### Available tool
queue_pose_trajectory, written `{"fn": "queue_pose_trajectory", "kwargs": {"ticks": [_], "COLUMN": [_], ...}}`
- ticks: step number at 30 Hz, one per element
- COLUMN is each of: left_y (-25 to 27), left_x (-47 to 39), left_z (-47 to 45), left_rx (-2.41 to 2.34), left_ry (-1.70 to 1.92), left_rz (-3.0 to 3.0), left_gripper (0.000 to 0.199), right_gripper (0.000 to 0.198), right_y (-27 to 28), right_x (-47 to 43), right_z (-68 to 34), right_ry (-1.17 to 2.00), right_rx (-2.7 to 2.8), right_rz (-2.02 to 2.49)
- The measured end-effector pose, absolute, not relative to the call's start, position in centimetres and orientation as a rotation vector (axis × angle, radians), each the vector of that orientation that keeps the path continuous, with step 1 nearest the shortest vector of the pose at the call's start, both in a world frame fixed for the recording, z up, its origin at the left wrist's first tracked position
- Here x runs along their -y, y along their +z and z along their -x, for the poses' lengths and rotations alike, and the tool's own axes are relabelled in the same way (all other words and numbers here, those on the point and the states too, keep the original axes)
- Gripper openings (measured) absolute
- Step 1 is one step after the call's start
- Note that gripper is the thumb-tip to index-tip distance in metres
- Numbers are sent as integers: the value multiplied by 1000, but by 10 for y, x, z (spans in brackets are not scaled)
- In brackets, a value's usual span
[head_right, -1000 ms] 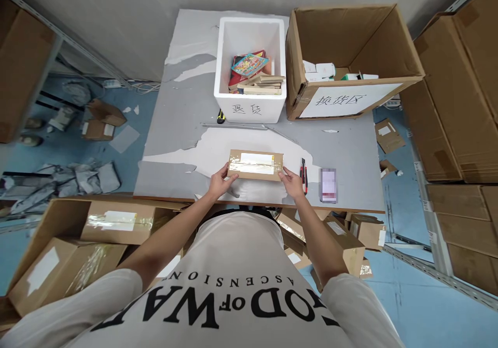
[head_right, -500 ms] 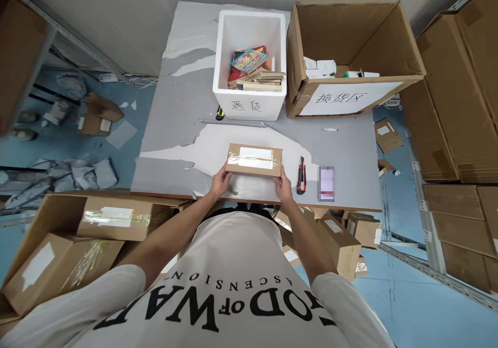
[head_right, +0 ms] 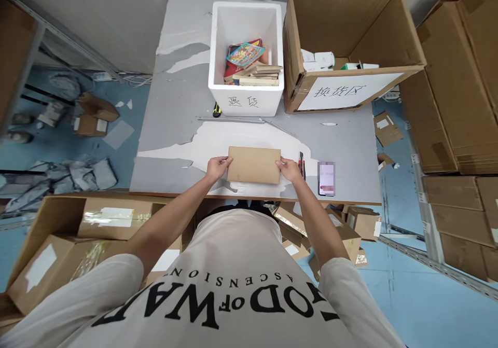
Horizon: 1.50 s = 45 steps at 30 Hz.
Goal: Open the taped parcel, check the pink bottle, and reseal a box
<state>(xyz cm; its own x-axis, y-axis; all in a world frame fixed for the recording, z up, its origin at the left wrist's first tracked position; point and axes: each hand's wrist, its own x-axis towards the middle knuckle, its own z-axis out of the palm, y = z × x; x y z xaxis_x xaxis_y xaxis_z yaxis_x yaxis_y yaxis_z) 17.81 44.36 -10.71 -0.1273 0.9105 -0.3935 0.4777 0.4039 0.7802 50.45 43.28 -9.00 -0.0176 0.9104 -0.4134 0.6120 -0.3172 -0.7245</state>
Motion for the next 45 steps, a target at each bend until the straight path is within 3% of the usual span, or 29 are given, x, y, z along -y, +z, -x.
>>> {"fn": "queue_pose_trajectory", "kwargs": {"ticks": [7,10,14,18,20,25,30,36,45], "left_y": [-124,-126,-134,-144,-146,-143,-112,-65,-59], "left_x": [-441,-435,-414,-389,-383,-384,-391,-416,-434], "left_z": [-173,-173,-160,-147,-149,-166,-160,-163,-178], "left_rx": [-1432,-1397,-1400,-1406,-1383,-1394,-1393,-1659,-1769], "left_ry": [704,759,770,588,529,476,443,389,323], "left_rz": [-1038,-1006,-1077,-1385,-1506,-1554,-1602,-1642,-1624], "left_gripper": [66,64,60,73,69,41,46,51,52], "right_gripper": [56,66,65,72,75,57,43,49,54], "right_y": [-100,-105,-117,-127,-128,-123,-104,-72,-64], "right_x": [-439,-429,-399,-367,-360,-362,-369,-396,-440], "right_z": [-501,-502,-512,-515,-508,-487,-495,-506,-503], "right_ry": [1298,1289,1329,1313,1309,1176,1303,1358,1453], "right_rx": [1414,1277,1059,1343,1562,1631,1544,1534,1512], "right_rz": [2004,1975,1755,1785,1820,1910,1760,1779,1896]}}
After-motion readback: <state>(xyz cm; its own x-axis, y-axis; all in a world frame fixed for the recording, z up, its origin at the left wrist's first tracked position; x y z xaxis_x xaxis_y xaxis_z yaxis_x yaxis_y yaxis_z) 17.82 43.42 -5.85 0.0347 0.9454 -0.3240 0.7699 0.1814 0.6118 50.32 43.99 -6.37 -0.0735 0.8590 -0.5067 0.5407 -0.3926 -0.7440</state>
